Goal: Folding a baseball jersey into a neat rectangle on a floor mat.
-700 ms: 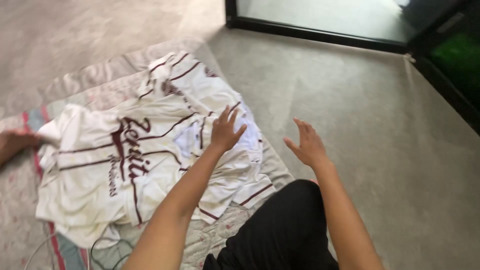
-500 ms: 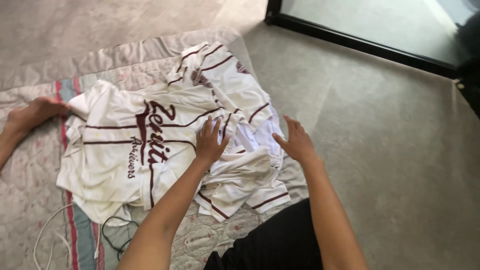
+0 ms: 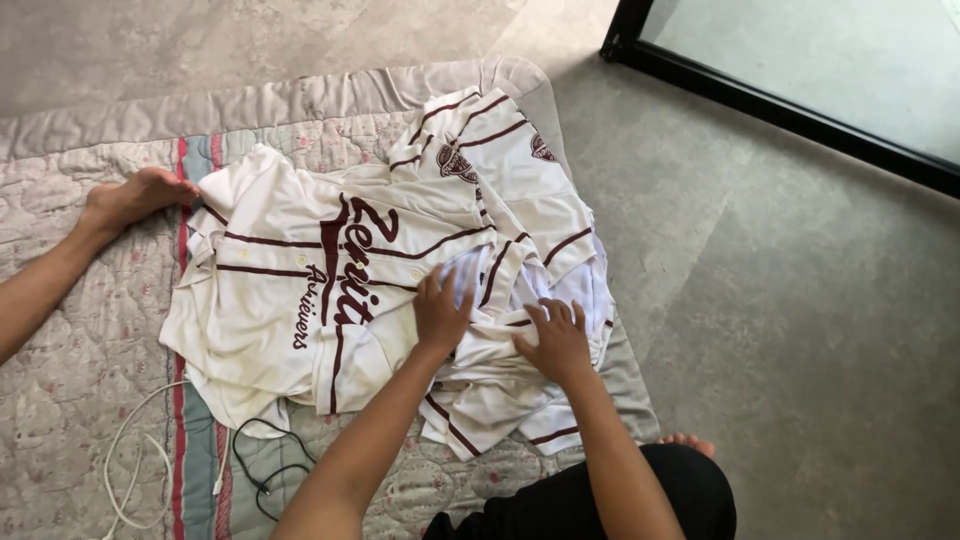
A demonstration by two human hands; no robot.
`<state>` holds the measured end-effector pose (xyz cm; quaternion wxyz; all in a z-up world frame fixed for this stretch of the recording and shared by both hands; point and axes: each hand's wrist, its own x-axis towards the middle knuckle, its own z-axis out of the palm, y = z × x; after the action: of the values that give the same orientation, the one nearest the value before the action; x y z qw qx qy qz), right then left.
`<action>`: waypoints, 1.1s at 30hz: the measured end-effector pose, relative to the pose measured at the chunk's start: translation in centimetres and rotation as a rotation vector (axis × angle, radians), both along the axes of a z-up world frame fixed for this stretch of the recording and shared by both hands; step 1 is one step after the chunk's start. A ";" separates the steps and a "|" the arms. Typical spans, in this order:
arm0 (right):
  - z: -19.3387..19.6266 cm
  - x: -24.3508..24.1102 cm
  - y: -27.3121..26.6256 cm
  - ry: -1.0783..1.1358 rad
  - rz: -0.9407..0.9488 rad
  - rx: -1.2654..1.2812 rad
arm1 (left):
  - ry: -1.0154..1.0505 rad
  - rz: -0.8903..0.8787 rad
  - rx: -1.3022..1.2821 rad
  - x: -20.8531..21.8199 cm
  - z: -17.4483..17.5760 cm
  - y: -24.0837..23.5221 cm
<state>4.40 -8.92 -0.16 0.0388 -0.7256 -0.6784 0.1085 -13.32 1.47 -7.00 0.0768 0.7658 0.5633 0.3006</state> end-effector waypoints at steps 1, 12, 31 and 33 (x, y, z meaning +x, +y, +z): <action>-0.5 -0.2 0.0 0.000 0.007 0.004 | 0.000 0.007 0.004 0.7 -1.2 0.0; -2.5 -0.4 -0.1 0.082 0.025 0.098 | -0.173 0.001 -0.655 2.1 -0.1 -0.7; -2.4 2.3 -0.5 0.796 -0.359 0.005 | -0.252 -0.293 -0.534 6.4 5.0 -10.9; -3.4 2.7 -0.6 0.815 -0.426 -0.002 | -0.129 -0.285 -0.481 6.4 3.5 -11.0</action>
<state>7.05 -9.51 -3.59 0.3234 -0.7469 -0.4435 0.3752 -6.88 -9.53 -3.48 0.3334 0.7762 0.4992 0.1927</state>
